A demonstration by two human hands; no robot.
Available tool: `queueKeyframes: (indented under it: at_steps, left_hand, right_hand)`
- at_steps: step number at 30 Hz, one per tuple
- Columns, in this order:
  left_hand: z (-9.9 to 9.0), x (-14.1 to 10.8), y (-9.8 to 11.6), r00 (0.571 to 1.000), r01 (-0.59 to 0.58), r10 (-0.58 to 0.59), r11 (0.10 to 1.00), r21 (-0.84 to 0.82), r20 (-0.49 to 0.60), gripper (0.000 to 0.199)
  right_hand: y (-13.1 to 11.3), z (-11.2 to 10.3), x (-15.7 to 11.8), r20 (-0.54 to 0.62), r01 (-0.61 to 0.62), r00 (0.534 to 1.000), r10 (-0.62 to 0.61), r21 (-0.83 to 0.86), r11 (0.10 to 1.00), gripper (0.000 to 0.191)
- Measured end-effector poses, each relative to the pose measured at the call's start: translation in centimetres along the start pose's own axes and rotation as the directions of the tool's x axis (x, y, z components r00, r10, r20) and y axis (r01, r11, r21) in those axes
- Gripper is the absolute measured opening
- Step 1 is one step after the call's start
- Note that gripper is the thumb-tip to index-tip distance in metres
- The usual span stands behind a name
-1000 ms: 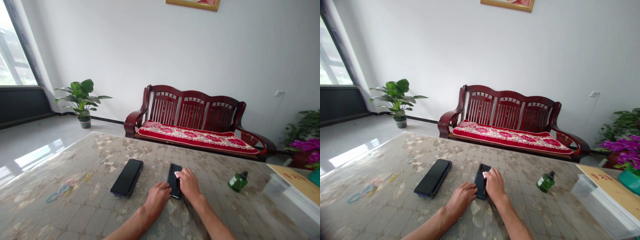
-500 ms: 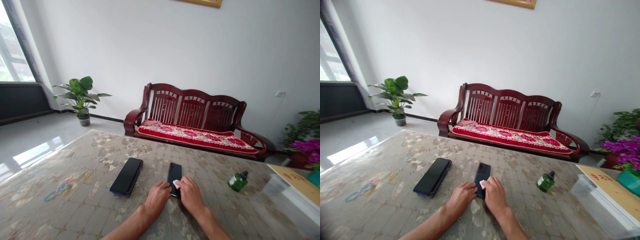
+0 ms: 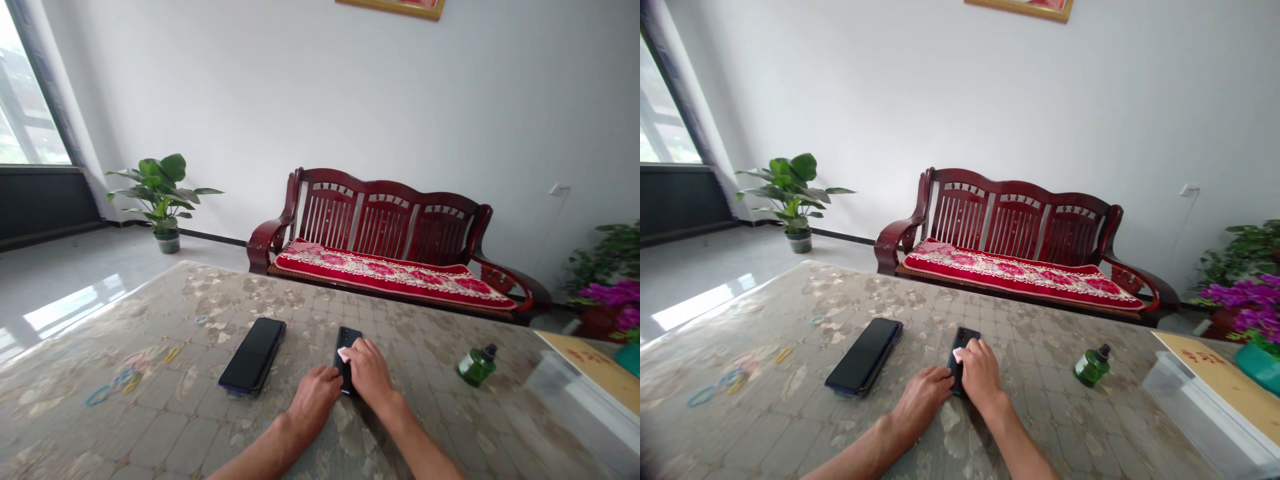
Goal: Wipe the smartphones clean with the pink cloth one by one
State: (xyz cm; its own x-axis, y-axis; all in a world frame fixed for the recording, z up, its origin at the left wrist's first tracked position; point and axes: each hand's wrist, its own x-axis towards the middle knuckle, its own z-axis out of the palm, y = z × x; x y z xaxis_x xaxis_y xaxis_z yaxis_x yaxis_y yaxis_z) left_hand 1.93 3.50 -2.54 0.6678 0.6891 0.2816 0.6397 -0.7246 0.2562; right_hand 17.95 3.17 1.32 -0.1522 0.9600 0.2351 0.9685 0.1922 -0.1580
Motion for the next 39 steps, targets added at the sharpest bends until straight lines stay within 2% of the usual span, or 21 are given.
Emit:
queueKeyframes:
  at_steps: [3, 6, 10, 13, 21, 29, 31, 37, 39]
  left_hand:
    - [0.1, 0.0, -0.1, 1.000, -0.013, 0.014, 1.000, 0.006, -0.007, 0.015]
    - [0.7, 0.2, -0.3, 1.000, 0.004, -0.004, 1.000, -0.016, -0.004, 0.016]
    - [2.2, 0.4, -0.6, 0.999, 0.040, -0.042, 0.998, -0.057, -0.025, 0.019]
    - [2.4, 0.3, -0.6, 0.999, 0.042, -0.045, 0.996, -0.073, -0.030, 0.018]
    - [0.8, 0.2, -0.3, 1.000, 0.015, -0.014, 1.000, -0.020, 0.026, 0.012]
    - [0.4, 0.1, 0.1, 1.000, 0.024, -0.024, 1.000, -0.018, -0.005, 0.015]
    - [0.3, 0.1, 0.1, 1.000, 0.014, -0.014, 1.000, -0.007, -0.002, 0.016]
    - [0.1, 0.1, -0.1, 0.999, -0.051, 0.051, 0.999, 0.013, 0.013, 0.012]
    - [0.1, 0.1, -0.1, 0.999, -0.038, 0.038, 0.999, 0.012, 0.009, 0.012]
  right_hand:
    - [0.3, 0.5, 2.0, -0.020, -0.022, 1.000, 0.022, -0.005, 1.000, 0.035]
    - [0.1, 0.5, 2.6, -0.023, -0.006, 1.000, 0.006, 0.002, 1.000, 0.033]
    - [-0.6, -0.1, 0.5, 0.032, 0.070, 0.997, -0.071, 0.028, 0.997, 0.032]
    - [-0.8, -0.6, -0.9, 0.059, 0.095, 0.993, -0.098, 0.047, 0.994, 0.034]
    - [0.9, -0.8, 1.0, 0.001, -0.076, 0.997, 0.076, 0.002, 0.997, 0.038]
    - [0.2, -0.8, -3.6, 0.000, -0.004, 1.000, 0.004, 0.073, 0.997, 0.038]
    - [0.6, -0.7, -3.2, -0.017, -0.026, 0.999, 0.027, 0.057, 0.998, 0.037]
    - [2.4, -0.6, 0.9, -0.024, -0.113, 0.993, 0.112, -0.016, 0.993, 0.036]
    - [2.6, -0.5, 1.0, -0.019, -0.122, 0.992, 0.122, -0.004, 0.993, 0.037]
